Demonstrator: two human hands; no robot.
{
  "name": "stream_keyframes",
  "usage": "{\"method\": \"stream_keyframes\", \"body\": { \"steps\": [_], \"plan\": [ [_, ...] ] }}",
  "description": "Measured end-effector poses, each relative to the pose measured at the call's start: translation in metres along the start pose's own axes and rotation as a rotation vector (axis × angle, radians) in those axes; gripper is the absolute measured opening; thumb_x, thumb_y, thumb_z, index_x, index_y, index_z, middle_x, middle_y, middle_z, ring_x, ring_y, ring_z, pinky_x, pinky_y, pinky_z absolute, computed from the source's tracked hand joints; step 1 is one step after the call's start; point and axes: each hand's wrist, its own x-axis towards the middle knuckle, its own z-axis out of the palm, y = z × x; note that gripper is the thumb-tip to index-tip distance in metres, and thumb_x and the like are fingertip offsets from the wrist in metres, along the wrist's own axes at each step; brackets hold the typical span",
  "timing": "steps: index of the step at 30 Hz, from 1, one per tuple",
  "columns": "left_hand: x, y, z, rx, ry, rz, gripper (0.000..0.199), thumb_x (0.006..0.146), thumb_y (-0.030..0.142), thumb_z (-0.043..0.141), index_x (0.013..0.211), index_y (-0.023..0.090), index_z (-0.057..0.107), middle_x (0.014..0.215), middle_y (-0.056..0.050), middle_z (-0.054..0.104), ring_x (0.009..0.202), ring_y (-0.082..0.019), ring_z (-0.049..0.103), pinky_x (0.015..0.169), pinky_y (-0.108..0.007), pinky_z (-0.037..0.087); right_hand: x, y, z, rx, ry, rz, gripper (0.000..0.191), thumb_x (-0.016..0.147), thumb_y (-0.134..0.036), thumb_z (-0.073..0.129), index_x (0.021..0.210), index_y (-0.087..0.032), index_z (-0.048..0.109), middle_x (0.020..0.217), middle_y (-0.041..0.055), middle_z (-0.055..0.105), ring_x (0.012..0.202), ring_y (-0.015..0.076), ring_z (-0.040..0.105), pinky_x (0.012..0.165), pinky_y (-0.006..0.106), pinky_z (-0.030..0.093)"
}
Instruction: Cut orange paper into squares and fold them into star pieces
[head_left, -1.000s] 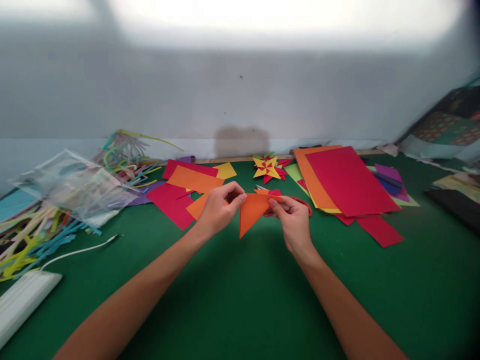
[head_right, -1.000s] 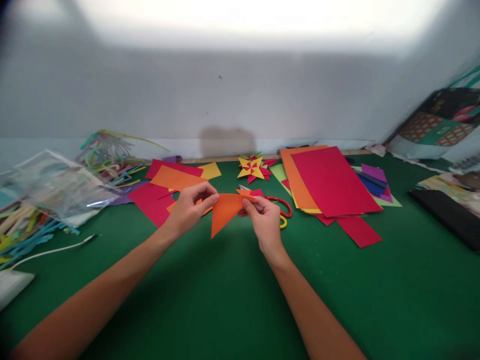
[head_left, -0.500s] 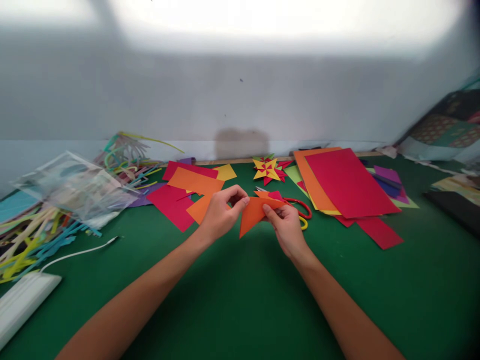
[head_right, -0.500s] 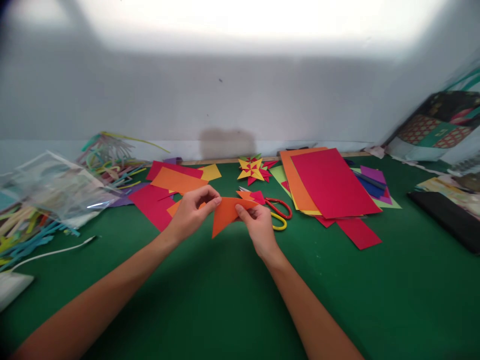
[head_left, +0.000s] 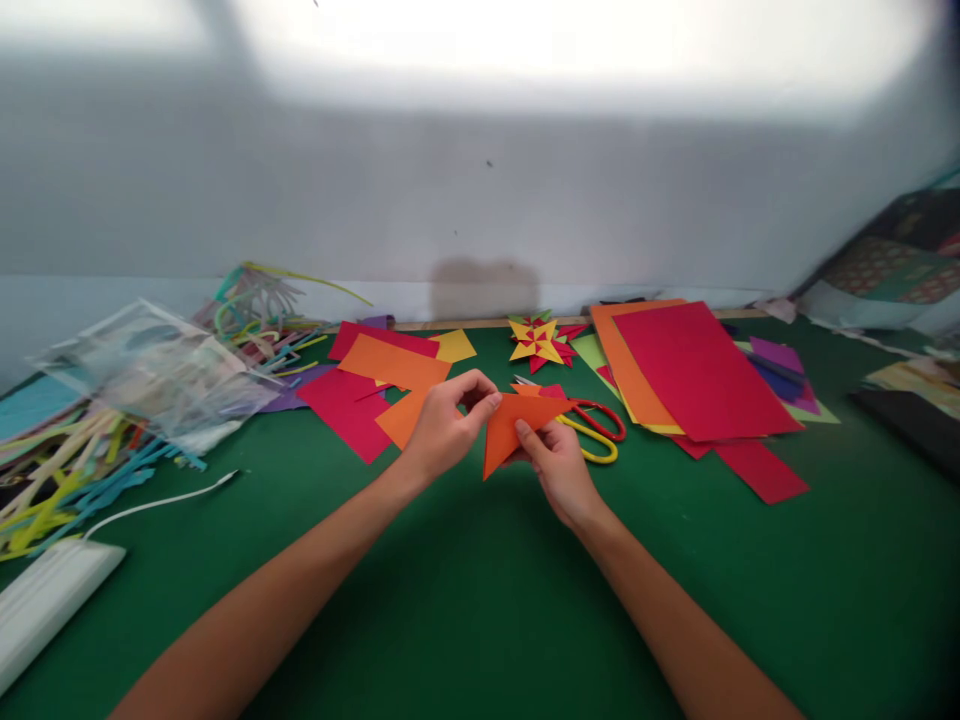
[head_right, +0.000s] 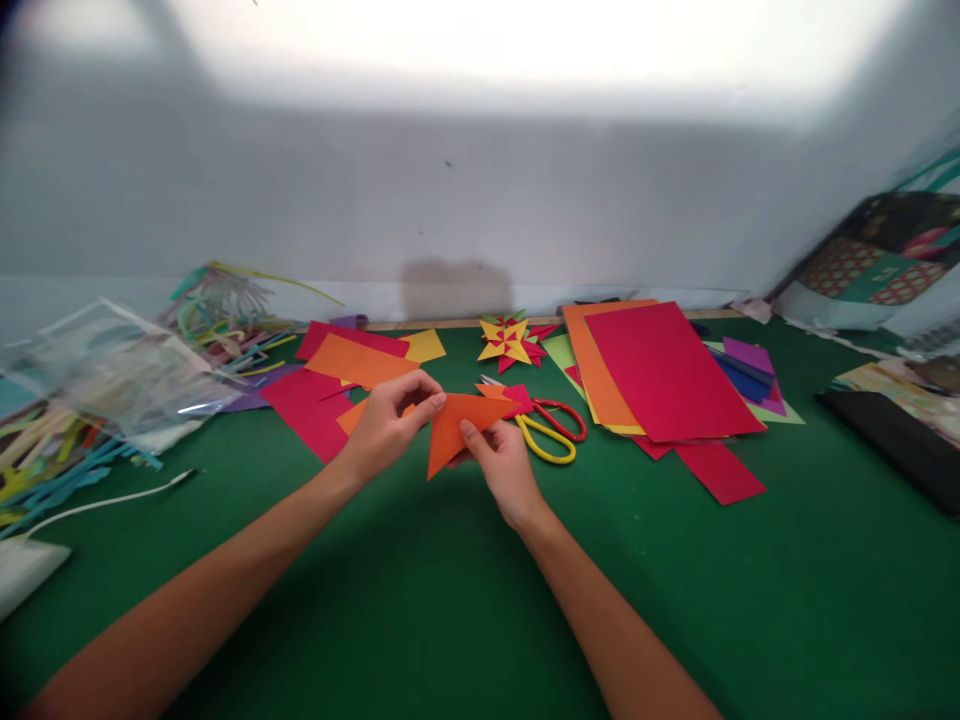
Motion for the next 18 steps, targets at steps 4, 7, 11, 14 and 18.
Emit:
{"method": "stream_keyframes", "body": {
  "steps": [4,7,11,14,18],
  "plan": [
    [0.0000,-0.0013,-0.0002,-0.025,0.013,-0.010,0.015,0.094,0.026,0.060,0.081,0.018,0.061,0.076,0.000,0.061,0.072,-0.014,0.055,0.069,-0.028,0.044,-0.0009,0.0056,0.0027,0.003,-0.043,0.048,0.036,0.090,-0.051,0.072,0.089,-0.015,0.074,0.078,0.0069,0.075,0.062,0.0190,0.070,0.062,0.032,0.060],
    [0.0001,-0.0014,0.0002,-0.004,0.019,-0.008,0.015,0.093,0.025,0.060,0.080,0.018,0.061,0.076,0.000,0.061,0.072,-0.015,0.055,0.069,-0.029,0.044,0.0004,0.0084,0.0024,-0.022,-0.029,0.060,0.038,0.085,-0.053,0.076,0.083,-0.015,0.074,0.068,0.0053,0.072,0.055,0.0186,0.068,0.056,0.031,0.059],
    [-0.0008,-0.0003,0.0014,-0.003,0.027,-0.006,0.014,0.093,0.024,0.060,0.080,0.018,0.061,0.076,0.000,0.061,0.072,-0.014,0.055,0.068,-0.029,0.043,0.0002,0.0088,0.0027,-0.008,-0.009,0.049,0.035,0.085,-0.050,0.077,0.085,-0.015,0.074,0.067,0.0040,0.071,0.054,0.0173,0.066,0.053,0.030,0.058],
    [-0.0016,0.0003,0.0019,-0.034,0.034,-0.015,0.015,0.094,0.026,0.060,0.081,0.018,0.061,0.075,0.001,0.059,0.070,-0.014,0.053,0.067,-0.028,0.043,-0.0032,0.0082,0.0059,0.021,-0.047,0.044,0.031,0.087,-0.046,0.077,0.087,-0.016,0.074,0.070,0.0043,0.072,0.058,0.0168,0.068,0.056,0.028,0.057],
    [-0.0017,-0.0003,0.0021,-0.061,0.047,-0.035,0.016,0.094,0.027,0.061,0.081,0.018,0.060,0.075,0.001,0.059,0.070,-0.013,0.053,0.066,-0.027,0.042,-0.0082,0.0081,0.0106,0.030,-0.128,0.094,0.036,0.093,-0.048,0.069,0.083,-0.014,0.074,0.071,0.0083,0.075,0.062,0.0194,0.072,0.058,0.029,0.058]
  ]
}}
